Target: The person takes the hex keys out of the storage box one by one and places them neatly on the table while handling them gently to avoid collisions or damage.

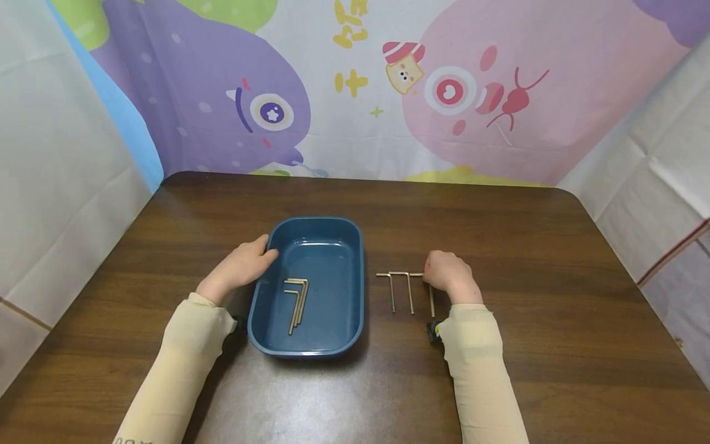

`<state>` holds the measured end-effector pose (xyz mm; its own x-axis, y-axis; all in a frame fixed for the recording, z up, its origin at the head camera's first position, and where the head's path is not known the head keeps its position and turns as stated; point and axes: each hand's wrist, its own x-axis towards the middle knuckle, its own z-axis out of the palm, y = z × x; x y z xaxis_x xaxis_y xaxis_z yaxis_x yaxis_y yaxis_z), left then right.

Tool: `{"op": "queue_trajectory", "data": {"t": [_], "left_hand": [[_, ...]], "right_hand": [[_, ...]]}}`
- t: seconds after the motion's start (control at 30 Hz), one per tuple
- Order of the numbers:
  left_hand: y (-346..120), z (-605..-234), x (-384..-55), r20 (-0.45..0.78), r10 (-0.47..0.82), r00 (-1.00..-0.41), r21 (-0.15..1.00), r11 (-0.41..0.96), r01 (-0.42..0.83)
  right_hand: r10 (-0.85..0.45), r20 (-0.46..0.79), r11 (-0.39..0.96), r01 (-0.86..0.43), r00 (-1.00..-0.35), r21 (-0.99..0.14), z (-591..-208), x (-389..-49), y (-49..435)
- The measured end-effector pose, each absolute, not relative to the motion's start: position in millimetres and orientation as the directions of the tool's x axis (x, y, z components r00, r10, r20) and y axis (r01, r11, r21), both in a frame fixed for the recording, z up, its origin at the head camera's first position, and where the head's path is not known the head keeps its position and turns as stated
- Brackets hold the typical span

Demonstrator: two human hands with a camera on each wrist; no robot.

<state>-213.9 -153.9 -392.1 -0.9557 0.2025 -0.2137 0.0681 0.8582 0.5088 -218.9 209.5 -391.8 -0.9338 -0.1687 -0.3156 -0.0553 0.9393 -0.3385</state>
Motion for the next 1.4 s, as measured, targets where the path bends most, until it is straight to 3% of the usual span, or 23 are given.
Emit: {"op": "queue_trajectory", "data": {"t": [1.4], "left_hand": [[-153.9, -393.3, -214.1, -0.223, 0.196, -0.955, 0.52, 0.852, 0.053]], "right_hand": [[-0.178, -0.313, 0.933, -0.059, -0.933, -0.356, -393.8, -220.4, 210.1]]}}
